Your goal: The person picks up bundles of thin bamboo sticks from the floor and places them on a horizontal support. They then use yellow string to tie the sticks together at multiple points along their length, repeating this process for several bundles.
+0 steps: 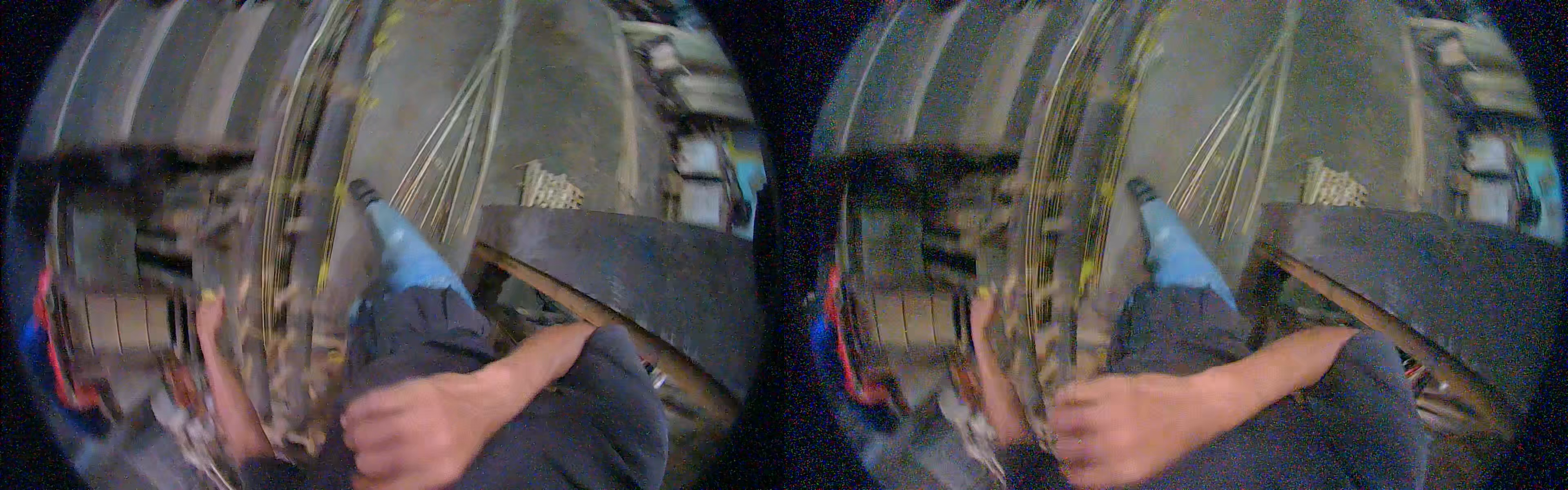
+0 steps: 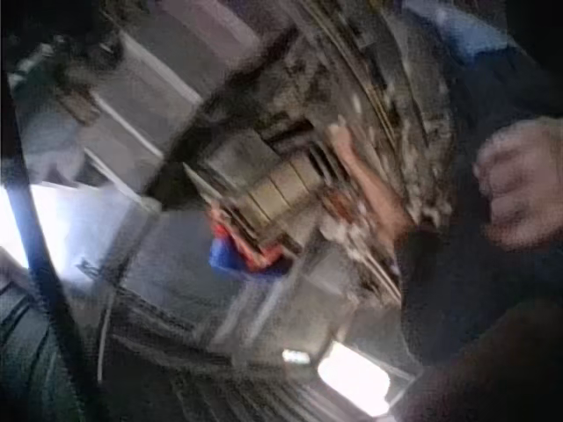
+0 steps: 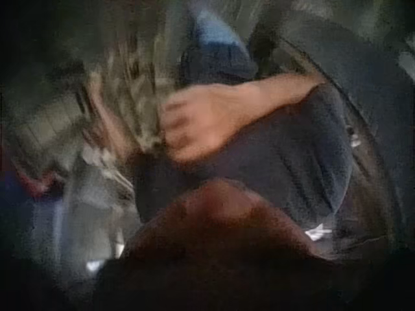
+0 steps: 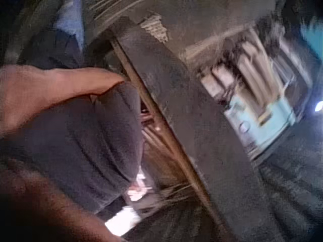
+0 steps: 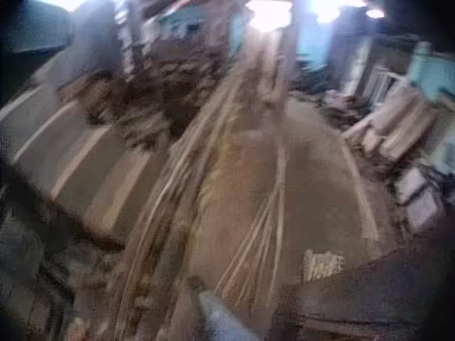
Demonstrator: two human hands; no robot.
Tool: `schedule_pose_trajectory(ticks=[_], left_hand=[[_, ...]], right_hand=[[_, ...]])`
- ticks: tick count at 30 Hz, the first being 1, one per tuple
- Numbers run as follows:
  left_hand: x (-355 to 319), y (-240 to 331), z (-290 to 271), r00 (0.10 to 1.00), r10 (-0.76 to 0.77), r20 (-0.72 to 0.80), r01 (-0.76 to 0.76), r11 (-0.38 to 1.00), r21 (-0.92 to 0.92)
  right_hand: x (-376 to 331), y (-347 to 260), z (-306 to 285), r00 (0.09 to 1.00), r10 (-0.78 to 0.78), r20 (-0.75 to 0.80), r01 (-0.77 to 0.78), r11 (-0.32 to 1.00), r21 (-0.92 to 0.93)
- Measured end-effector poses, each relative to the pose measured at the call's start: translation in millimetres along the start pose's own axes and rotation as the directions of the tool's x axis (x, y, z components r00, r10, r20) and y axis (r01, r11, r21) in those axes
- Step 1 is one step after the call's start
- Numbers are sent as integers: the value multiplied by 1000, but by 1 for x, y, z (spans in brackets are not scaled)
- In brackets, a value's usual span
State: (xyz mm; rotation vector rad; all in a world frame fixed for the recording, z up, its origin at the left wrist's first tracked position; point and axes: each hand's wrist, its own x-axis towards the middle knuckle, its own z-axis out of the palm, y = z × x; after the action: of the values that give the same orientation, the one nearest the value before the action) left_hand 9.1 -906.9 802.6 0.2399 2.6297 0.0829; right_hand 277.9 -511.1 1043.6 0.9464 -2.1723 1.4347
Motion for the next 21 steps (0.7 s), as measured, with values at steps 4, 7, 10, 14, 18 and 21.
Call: schedule_pose_trajectory(ticks=[4, 7, 10, 14, 18, 21], left_hand=[[27, 82, -44, 980, -201, 1, 196, 958, 207], [79, 143, -68, 991, 10, -137, -20, 997, -74], [82, 275, -109, 930, 187, -317, -255, 948, -189], [117, 471, -128, 712, 395, -580, -580, 797, -169], [186, 629, -105, 564, 685, -461, -652, 712, 261], [246, 764, -73, 595, 667, -448, -539, 745, 393]], right_hand=[[-67, 126, -23, 783, 594, -182, -606, 795, -11], [-170, 199, -48, 608, 757, -238, -787, 614, -58], [-230, 248, -114, 447, 831, -331, -856, 504, 111], [-354, 420, -182, -51, 871, -489, -819, 244, 520], [-550, 637, -188, -435, 695, -573, -874, -173, 454], [-653, 744, -199, -703, 477, -527, -708, -540, 456]])
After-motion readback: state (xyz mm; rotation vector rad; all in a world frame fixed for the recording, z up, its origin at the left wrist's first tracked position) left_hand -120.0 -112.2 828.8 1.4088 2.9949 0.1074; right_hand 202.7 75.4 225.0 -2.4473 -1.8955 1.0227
